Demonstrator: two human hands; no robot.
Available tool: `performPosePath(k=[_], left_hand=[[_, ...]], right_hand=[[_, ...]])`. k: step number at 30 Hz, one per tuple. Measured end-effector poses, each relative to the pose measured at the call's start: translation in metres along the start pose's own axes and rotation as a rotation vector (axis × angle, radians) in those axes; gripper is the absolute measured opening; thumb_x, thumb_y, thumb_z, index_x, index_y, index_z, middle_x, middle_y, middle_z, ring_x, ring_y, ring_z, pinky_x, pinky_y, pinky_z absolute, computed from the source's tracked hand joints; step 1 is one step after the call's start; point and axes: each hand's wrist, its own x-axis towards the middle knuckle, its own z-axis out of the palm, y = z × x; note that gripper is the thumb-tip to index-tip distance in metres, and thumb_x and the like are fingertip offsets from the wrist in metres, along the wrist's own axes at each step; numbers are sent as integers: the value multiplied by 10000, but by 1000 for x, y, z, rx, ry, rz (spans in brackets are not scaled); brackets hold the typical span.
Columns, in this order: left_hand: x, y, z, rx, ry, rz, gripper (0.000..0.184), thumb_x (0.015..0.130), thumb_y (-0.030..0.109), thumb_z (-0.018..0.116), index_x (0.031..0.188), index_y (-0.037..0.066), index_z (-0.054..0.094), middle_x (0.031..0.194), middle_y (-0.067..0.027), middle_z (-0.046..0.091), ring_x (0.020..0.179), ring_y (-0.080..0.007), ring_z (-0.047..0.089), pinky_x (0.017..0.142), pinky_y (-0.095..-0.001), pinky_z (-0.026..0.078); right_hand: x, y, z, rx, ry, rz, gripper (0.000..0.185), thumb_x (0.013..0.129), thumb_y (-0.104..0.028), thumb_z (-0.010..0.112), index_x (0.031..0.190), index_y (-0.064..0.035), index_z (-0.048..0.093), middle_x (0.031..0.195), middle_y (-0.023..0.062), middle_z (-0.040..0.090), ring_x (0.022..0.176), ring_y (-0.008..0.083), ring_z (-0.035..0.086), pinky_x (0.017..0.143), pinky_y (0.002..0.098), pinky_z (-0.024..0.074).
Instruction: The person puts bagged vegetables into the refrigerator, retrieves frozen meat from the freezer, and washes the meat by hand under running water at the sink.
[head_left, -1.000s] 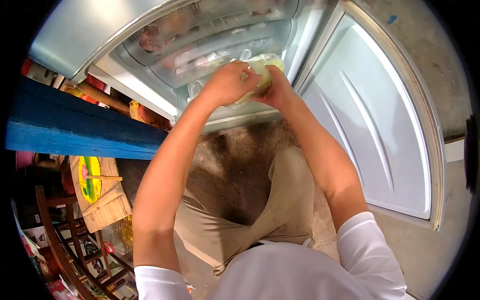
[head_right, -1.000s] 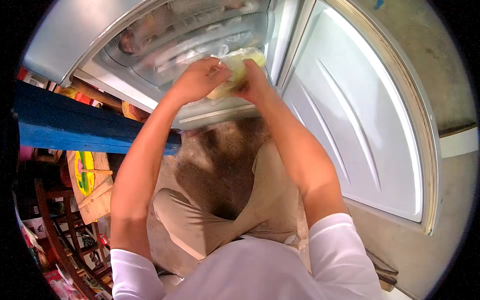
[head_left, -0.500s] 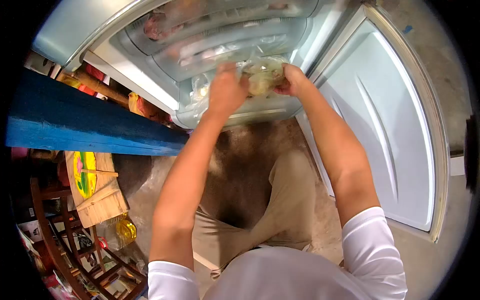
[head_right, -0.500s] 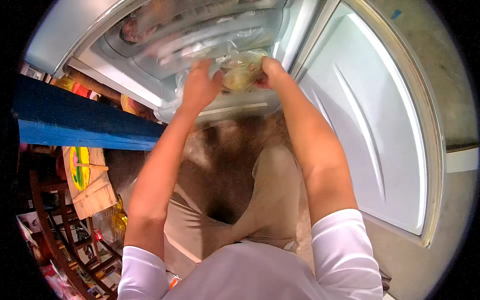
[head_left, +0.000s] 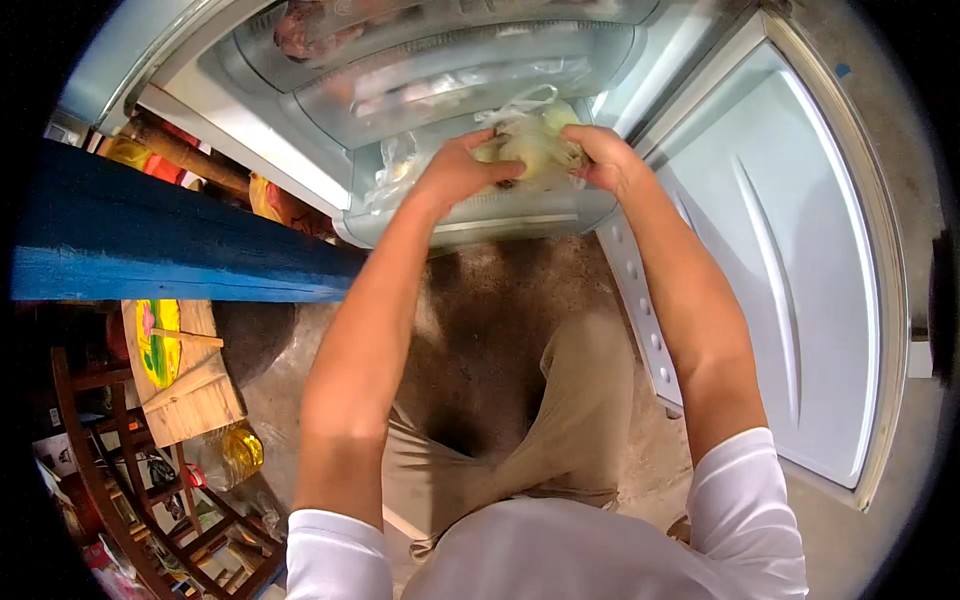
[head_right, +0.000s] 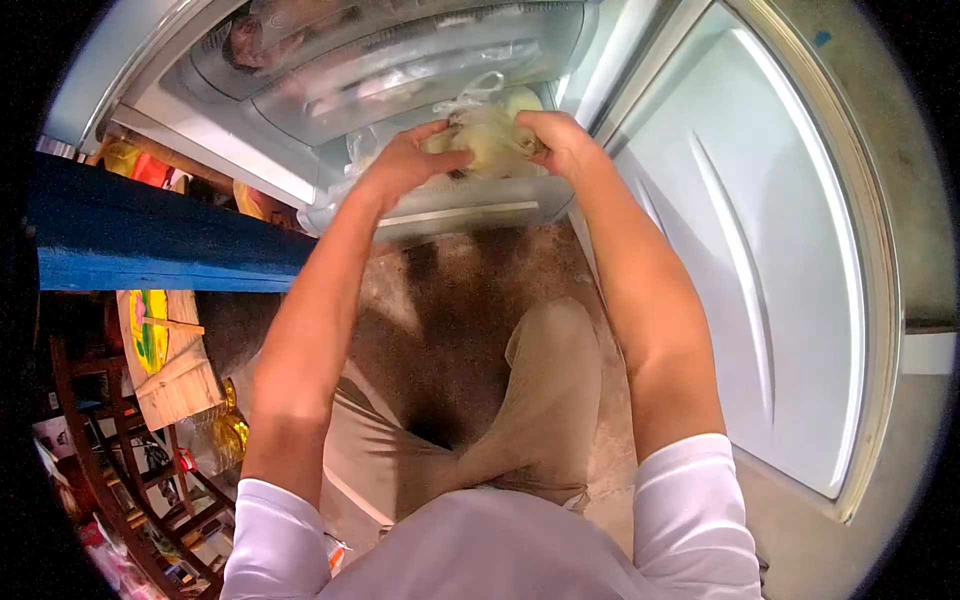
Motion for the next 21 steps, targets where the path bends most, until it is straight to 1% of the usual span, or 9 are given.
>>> performPosePath(k=[3, 5, 6, 8, 10, 13, 15, 18, 21], left_hand=[[-3, 3, 16, 498, 183, 213, 636, 678, 333, 784, 1223, 63, 598, 1164, -208, 572, 1156, -337, 495, 966, -397, 418], [-7, 6, 3, 677, 135, 251, 686, 671, 310, 778, 1276, 80, 551, 1236, -215, 517, 1164, -355, 480, 985, -399, 408], [-5, 3, -7, 682, 136, 253, 686, 671, 310, 778, 1276, 80, 551, 1236, -215, 517, 1164, -355, 480, 985, -399, 408], [-3, -4, -27, 838, -32, 151, 645, 722, 326, 754, 1282, 97, 530, 1277, -229, 509, 1169, -353, 499, 998, -409, 392], [-5, 4, -36, 610, -73, 6, 704, 721, 305, 752, 1321, 73, 467, 1256, -241, 525, 1182, -359, 495, 997, -401, 397], [-9, 9, -31, 96, -119, -200, 938, 677, 378, 777, 1394, -20, 322, 1254, -290, 522, 1215, -373, 491, 985, -383, 418], [6, -12, -2, 392, 29, -167, 1001, 640, 438, 782, 1398, -20, 314, 1263, -296, 507, 1197, -386, 501, 979, -383, 422], [20, -13, 13, 704, 118, -230, 1136, 540, 571, 782, 1398, -10, 318, 1298, -308, 455, 1182, -402, 493, 979, -374, 422], [20, 2, -7, 712, 23, -52, 1008, 558, 492, 800, 1374, 47, 409, 1302, -281, 445, 1201, -389, 469, 962, -378, 438]], right_hand=[[-14, 2, -2, -152, -68, -108, 277, 874, -166, 567, 1072, 26, 543, 903, 120, 618, 752, 232, 635, 608, 393, 534], [-18, -2, 7, -913, 65, -139, 238, 924, -124, 472, 1104, 6, 557, 907, 158, 641, 807, 280, 648, 672, 383, 546], [-19, -3, 13, -909, 64, -143, 238, 924, -124, 472, 1104, 6, 557, 907, 158, 641, 807, 280, 648, 672, 383, 546], [-25, -4, 20, -2174, -254, -632, 204, 892, -148, 505, 942, 7, 627, 880, 171, 654, 812, 324, 668, 642, 435, 537], [-39, -4, 24, -2217, -177, -787, 194, 866, -124, 514, 879, 7, 656, 874, 212, 652, 828, 358, 663, 670, 435, 543], [-62, -1, 31, -1986, 168, -524, 323, 884, -216, 519, 1102, 9, 601, 901, 237, 652, 870, 377, 654, 713, 439, 542], [-54, 9, 26, -1519, 209, -380, 539, 889, -390, 454, 1233, 23, 419, 942, 275, 646, 932, 411, 618, 756, 479, 503], [-50, 11, 34, -1474, 168, -272, 714, 880, -394, 486, 1438, -38, 220, 1040, 259, 634, 954, 414, 623, 842, 457, 495], [-52, 6, 38, -1369, 134, -410, 599, 874, -351, 480, 1356, -12, 374, 970, 244, 653, 932, 419, 623, 858, 463, 479]])
